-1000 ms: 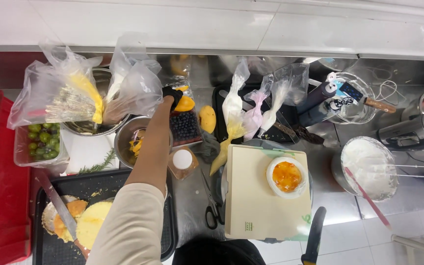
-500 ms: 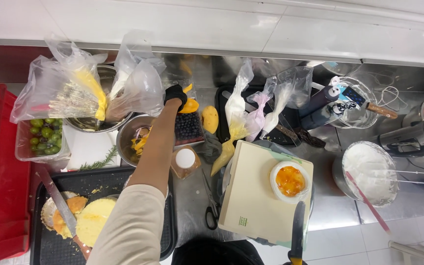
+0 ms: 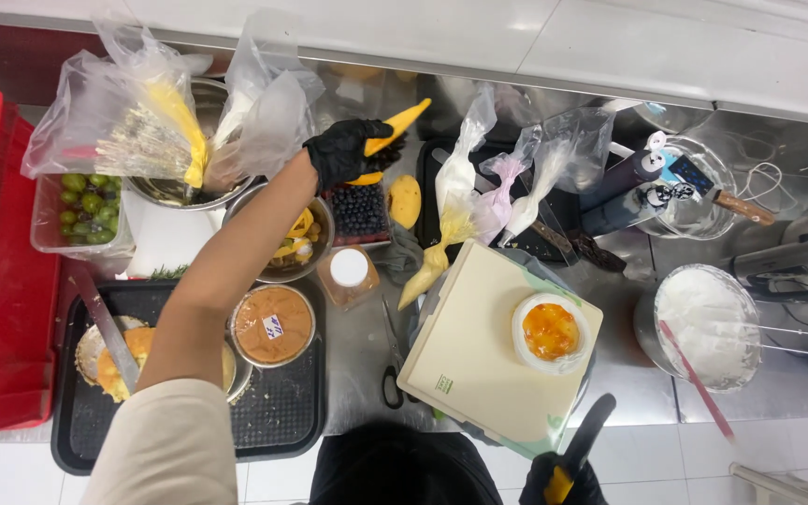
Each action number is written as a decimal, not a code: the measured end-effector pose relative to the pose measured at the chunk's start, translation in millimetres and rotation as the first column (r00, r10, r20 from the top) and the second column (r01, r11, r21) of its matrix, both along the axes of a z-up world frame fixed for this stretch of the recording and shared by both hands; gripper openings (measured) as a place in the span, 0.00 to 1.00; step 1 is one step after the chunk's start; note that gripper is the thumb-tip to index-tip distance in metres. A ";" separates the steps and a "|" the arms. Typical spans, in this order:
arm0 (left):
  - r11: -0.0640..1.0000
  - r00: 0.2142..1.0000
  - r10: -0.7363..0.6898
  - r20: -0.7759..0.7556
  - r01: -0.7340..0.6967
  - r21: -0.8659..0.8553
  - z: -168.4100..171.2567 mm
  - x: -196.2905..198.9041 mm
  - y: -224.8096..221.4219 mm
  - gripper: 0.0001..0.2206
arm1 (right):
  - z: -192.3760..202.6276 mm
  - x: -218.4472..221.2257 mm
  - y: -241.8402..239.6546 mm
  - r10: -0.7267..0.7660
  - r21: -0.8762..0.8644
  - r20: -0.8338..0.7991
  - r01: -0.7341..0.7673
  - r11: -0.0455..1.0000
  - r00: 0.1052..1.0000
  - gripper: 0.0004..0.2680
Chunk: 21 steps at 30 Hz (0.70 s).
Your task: Assembling a small mango and cream cake by layering sponge, jam, fruit, and piping cream.
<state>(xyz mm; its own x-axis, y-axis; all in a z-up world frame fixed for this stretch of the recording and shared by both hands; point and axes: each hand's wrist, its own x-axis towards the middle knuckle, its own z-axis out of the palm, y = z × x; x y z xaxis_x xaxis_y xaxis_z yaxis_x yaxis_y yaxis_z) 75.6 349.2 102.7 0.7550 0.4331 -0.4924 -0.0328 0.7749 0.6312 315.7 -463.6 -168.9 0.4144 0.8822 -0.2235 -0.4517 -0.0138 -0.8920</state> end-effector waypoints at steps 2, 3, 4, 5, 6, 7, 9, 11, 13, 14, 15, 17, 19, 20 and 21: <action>0.993 0.987 -0.110 0.115 0.104 0.061 40.4 -8.0 -52.9 0.18 | 119.4 -11.4 111.3 0.012 -0.006 -0.011 -0.012 1.000 1.000 0.28; 0.970 0.947 -0.230 0.227 0.204 0.132 60.8 -11.0 -79.6 0.23 | 201.5 -49.8 140.1 0.015 -0.009 -0.019 -0.016 1.000 1.000 0.28; 0.970 0.949 -0.229 0.217 0.204 0.129 60.0 -9.9 -103.8 0.23 | 234.4 -58.6 160.7 0.016 -0.009 -0.029 -0.016 1.000 0.999 0.28; 0.939 0.876 -0.345 0.338 0.322 0.125 58.2 -6.7 -129.9 0.26 | 268.8 -65.8 178.8 -0.072 -0.044 0.015 0.072 0.996 0.997 0.27; 0.892 0.773 -0.443 0.454 0.431 0.136 56.3 -2.6 -155.9 0.30 | 303.0 -71.5 197.1 -0.157 -0.076 0.062 0.161 0.984 0.986 0.28; 0.891 0.773 -0.443 0.454 0.436 0.127 66.1 0.0 -190.2 0.30 | 323.0 -75.0 208.2 -0.160 -0.085 0.059 0.165 0.983 0.985 0.28; 0.897 0.838 -0.374 0.397 0.435 -0.072 85.3 6.2 -259.9 0.27 | 360.9 -80.6 229.2 -0.183 -0.085 0.245 0.210 0.974 0.952 0.23; 0.902 0.854 -0.323 0.408 0.408 -0.140 60.8 14.7 -312.9 0.26 | 375.1 -76.7 234.1 -0.175 -0.071 0.331 0.209 0.975 0.927 0.21; 0.899 0.869 -0.268 0.415 0.380 -0.215 45.3 26.5 -351.7 0.25 | 380.9 -65.6 235.1 -0.162 -0.066 0.415 0.207 0.976 0.895 0.20; 0.899 0.899 -0.229 0.373 0.342 -0.274 41.5 33.0 -364.5 0.25 | 379.3 -57.9 232.8 -0.126 -0.105 0.424 0.187 0.977 0.897 0.20; 0.896 0.926 -0.190 0.326 0.300 -0.329 37.5 38.8 -377.0 0.24 | 376.9 -50.5 231.0 -0.088 -0.142 0.433 0.164 0.976 0.897 0.20; 0.896 0.930 -0.190 0.313 0.295 -0.333 39.6 46.3 -389.1 0.24 | 368.5 -34.0 224.9 -0.037 -0.177 0.402 0.117 0.977 0.915 0.20; 0.899 0.936 -0.186 0.298 0.284 -0.334 35.0 51.1 -397.3 0.24 | 362.2 -20.5 222.2 0.017 -0.206 0.366 0.063 0.976 0.930 0.21; 0.930 0.931 -0.208 0.299 0.283 -0.233 29.3 52.2 -400.3 0.24 | 360.4 -15.6 221.6 0.078 -0.192 0.371 -0.006 0.981 0.926 0.22; 0.952 0.927 -0.229 0.298 0.277 -0.128 23.8 52.8 -402.6 0.24 | 358.6 -10.8 222.1 0.139 -0.176 0.376 -0.076 0.981 0.916 0.22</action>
